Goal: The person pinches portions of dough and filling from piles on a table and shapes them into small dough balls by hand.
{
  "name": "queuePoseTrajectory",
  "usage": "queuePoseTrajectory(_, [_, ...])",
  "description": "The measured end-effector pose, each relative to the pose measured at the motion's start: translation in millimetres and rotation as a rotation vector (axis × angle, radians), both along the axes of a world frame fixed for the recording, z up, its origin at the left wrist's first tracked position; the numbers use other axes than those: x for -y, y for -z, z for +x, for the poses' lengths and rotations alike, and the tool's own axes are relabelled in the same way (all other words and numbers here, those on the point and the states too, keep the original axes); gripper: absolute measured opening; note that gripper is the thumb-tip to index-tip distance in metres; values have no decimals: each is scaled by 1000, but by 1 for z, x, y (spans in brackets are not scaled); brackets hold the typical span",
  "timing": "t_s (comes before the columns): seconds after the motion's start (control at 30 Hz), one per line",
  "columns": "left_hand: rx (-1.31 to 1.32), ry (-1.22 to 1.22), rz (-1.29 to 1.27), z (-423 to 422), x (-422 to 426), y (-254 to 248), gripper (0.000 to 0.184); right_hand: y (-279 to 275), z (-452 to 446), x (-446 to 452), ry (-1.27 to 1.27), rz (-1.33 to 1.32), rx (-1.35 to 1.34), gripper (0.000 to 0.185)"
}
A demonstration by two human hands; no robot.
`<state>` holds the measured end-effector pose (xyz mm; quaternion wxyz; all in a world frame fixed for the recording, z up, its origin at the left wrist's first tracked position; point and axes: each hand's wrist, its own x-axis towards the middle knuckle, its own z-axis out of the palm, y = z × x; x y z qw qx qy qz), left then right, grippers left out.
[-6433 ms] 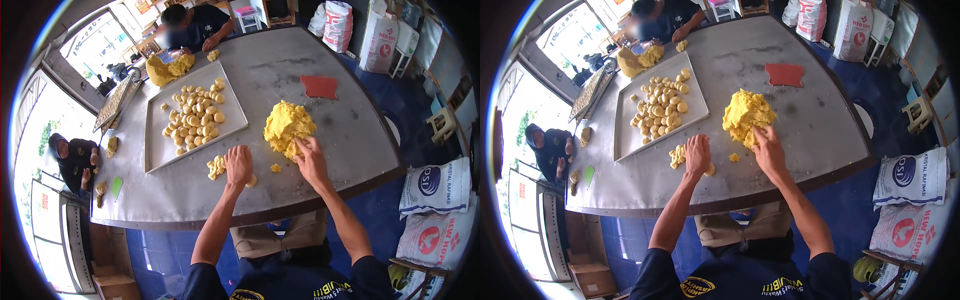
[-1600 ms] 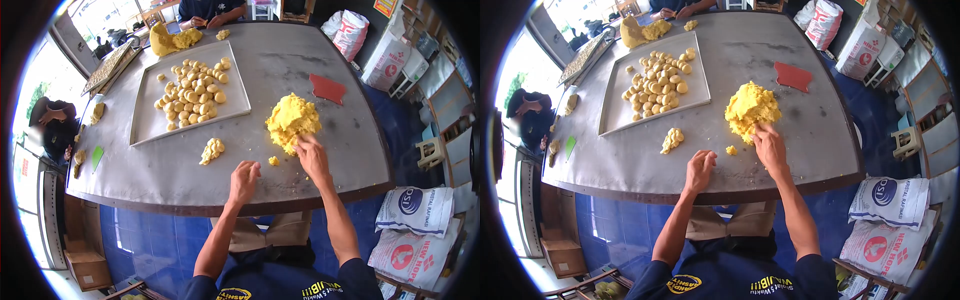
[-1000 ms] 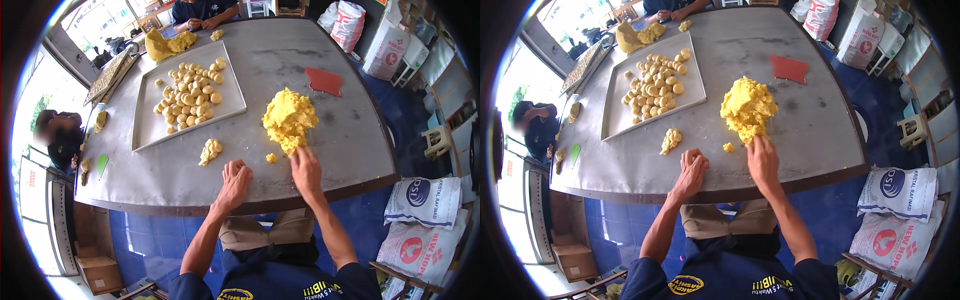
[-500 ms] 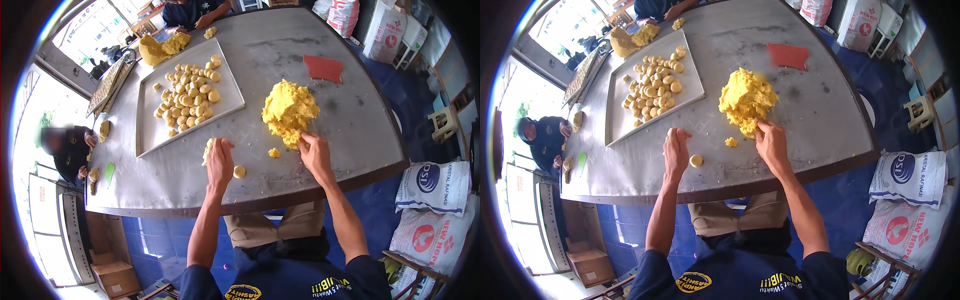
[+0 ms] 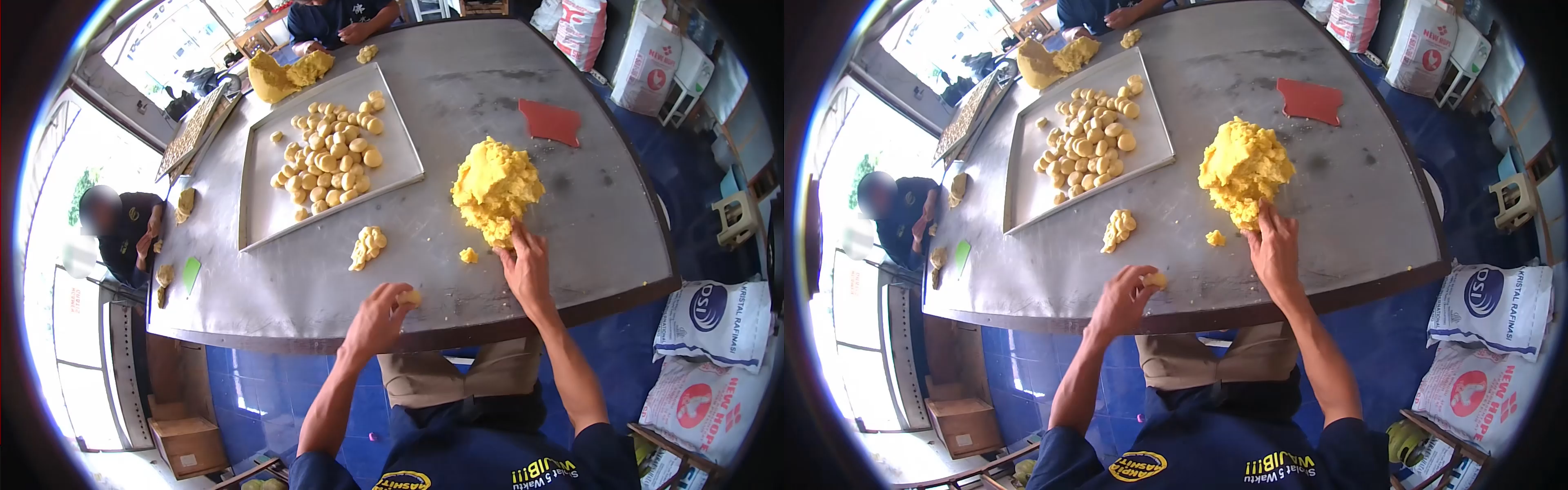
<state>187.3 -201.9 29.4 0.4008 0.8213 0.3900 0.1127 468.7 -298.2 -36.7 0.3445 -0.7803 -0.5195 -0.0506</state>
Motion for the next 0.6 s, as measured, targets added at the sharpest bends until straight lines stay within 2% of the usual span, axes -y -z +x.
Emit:
queuePoseTrajectory(0.03, [103, -10, 219, -8, -12, 7, 27, -2, 1, -3, -4, -26, -8, 62])
queuePoseTrajectory(0.07, [235, -173, 527, -13, -29, 26, 32, -6, 3, -4, -13, -55, -12, 61])
queuePoseTrajectory(0.1, [458, -330, 562, -1, -44, 8, 41, -9, 5, -5, -21, -83, -13, 60])
queuePoseTrajectory(0.13, [384, -337, 562, -6, -65, 2, 46, -12, 7, -7, -52, -43, 7, 52])
queuePoseTrajectory(0.17, [204, -398, 464, -11, -81, 5, 47, -12, 9, -6, -62, -58, 38, 48])
queuePoseTrajectory(0.23, [-112, -150, 670, -27, -110, 38, 44, -9, 16, -5, -66, -84, 106, 39])
queuePoseTrajectory(0.33, [-119, -114, 584, -24, -103, 43, 38, -40, 33, 2, -183, -317, 156, 21])
queuePoseTrajectory(0.43, [-40, -151, 527, -25, -90, 43, 32, -38, 49, 12, -102, -124, 47, 10])
queuePoseTrajectory(0.5, [-11, -282, 309, -24, -86, 41, 27, -36, 51, 15, -72, -293, -135, 15])
queuePoseTrajectory(0.57, [66, -319, 274, -26, -85, 43, 27, -25, 41, 27, -112, -175, -68, 29])
queuePoseTrajectory(0.6, [65, -337, 239, -28, -87, 48, 27, -11, 31, 34, -53, -133, 83, 42])
